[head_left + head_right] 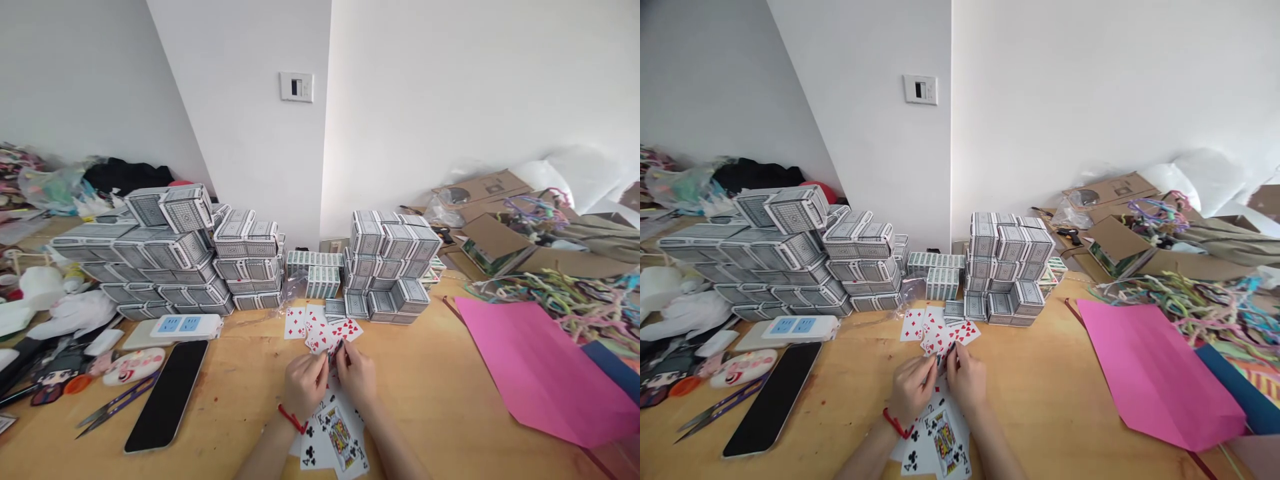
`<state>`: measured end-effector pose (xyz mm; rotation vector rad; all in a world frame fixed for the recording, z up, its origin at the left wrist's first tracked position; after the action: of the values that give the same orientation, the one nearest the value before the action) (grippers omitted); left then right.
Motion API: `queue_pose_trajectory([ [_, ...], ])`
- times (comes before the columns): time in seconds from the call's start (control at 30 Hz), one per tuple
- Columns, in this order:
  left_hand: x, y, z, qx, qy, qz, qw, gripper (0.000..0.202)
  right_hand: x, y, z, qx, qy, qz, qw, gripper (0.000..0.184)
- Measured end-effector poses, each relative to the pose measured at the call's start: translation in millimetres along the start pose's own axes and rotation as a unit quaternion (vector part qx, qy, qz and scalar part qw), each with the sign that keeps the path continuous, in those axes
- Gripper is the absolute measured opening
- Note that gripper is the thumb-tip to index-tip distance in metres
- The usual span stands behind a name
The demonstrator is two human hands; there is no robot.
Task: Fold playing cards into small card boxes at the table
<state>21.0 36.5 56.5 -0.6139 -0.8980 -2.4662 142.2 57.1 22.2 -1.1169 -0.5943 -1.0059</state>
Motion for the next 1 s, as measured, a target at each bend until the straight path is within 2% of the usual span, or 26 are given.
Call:
queue_pose_trajectory([
  [0.13,-0.4,1,0,-0.001,-0.003,0.002,1.0,0.015,0,3,2,-0.018,-0.014,0.019,1.0,0.033],
  [0.23,0.8,0,0,0.006,0.0,0.001,1.0,0.014,-1,1,2,-0.006,-0.033,0.043,0.999,0.034],
  [0.43,3.5,-1,1,0.006,0.008,-0.001,1.0,0.015,-6,-1,-1,0.001,-0.025,-0.002,1.0,0.03],
  [0.63,4.6,-1,2,0.017,0.012,0.006,1.0,0.015,-10,-1,1,0.007,-0.053,0.04,0.998,0.028],
  [0.87,2.3,-1,0,0.017,0.015,-0.01,1.0,0.016,-4,0,-2,-0.006,-0.013,0.023,1.0,0.028],
  [1.0,1.8,-3,0,0.024,0.011,-0.015,1.0,0.016,-6,1,0,-0.026,-0.032,0.063,0.997,0.027],
])
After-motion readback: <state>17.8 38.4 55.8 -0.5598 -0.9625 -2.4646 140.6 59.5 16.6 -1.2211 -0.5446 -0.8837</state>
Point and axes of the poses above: each hand's wrist, its own z-axis towards the middle knuckle, its own x-axis out of the back of the hand, y = z × x, the point moved 7 cm from there along z, towards the middle knuckle, and after that the axes turned 11 degrees about -z, right-handed, at the moved point
